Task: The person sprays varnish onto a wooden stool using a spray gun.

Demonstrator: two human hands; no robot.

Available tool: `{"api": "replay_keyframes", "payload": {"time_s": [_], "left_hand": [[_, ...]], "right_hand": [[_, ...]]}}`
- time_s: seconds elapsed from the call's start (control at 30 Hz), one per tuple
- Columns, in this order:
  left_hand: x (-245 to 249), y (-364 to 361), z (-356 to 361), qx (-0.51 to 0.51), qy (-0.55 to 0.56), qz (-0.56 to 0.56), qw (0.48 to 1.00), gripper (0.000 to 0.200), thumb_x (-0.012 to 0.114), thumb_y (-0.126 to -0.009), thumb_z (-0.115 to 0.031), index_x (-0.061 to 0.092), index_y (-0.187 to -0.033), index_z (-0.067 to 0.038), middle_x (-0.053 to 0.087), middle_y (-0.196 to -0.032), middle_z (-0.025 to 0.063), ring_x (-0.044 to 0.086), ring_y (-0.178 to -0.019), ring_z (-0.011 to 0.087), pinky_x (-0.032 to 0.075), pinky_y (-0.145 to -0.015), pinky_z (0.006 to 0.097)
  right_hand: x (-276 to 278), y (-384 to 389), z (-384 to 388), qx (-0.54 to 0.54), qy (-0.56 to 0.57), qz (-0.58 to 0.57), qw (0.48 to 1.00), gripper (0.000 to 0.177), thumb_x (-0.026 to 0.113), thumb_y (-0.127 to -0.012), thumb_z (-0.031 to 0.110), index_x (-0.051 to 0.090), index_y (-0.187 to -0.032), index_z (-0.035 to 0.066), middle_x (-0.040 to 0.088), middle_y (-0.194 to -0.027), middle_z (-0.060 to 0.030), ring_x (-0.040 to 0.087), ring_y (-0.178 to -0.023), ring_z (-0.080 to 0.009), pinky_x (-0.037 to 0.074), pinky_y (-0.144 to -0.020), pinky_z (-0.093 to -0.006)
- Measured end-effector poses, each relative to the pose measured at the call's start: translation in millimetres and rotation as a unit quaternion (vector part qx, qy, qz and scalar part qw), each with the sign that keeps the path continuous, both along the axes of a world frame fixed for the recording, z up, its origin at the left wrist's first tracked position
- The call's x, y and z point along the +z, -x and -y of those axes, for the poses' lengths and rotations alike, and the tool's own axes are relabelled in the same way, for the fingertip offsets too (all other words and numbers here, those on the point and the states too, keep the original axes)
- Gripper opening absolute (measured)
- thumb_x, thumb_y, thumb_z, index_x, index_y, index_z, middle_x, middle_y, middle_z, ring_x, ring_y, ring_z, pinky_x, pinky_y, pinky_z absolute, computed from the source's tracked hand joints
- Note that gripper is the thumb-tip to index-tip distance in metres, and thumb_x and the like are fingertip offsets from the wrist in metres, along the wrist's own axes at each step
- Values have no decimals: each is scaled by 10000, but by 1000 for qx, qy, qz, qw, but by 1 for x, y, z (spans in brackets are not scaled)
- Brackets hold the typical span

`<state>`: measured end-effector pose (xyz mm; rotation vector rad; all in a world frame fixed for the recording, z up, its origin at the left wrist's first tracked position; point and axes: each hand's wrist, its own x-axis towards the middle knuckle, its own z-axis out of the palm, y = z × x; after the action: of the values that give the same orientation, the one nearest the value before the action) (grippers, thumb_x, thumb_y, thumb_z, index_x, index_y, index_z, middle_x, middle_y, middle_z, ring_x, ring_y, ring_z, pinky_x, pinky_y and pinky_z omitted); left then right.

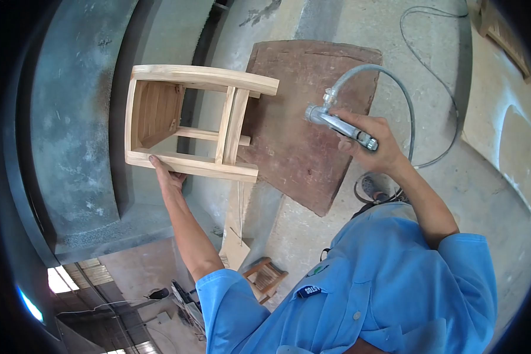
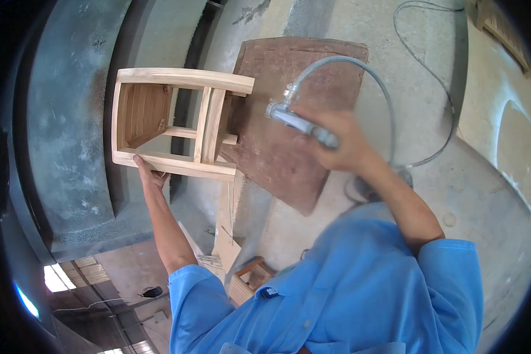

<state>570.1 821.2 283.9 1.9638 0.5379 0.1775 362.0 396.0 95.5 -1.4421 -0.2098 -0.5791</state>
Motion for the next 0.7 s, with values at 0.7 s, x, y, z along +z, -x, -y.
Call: {"api": "replay_keyframes", "payload": {"time_s": [0.7], "left_hand": [[-54, -67, -24, 79, -34, 123, 989, 796, 649, -857, -389, 329, -1376, 122, 482, -1319, 210, 553, -1143, 355, 489, -958, 470]], "right_hand": [[-50, -17, -107, 14, -18, 10, 1000, 544, 744, -703, 54, 611, -1228, -5, 701, -935, -173, 685, -703, -241, 520, -626, -313]]}}
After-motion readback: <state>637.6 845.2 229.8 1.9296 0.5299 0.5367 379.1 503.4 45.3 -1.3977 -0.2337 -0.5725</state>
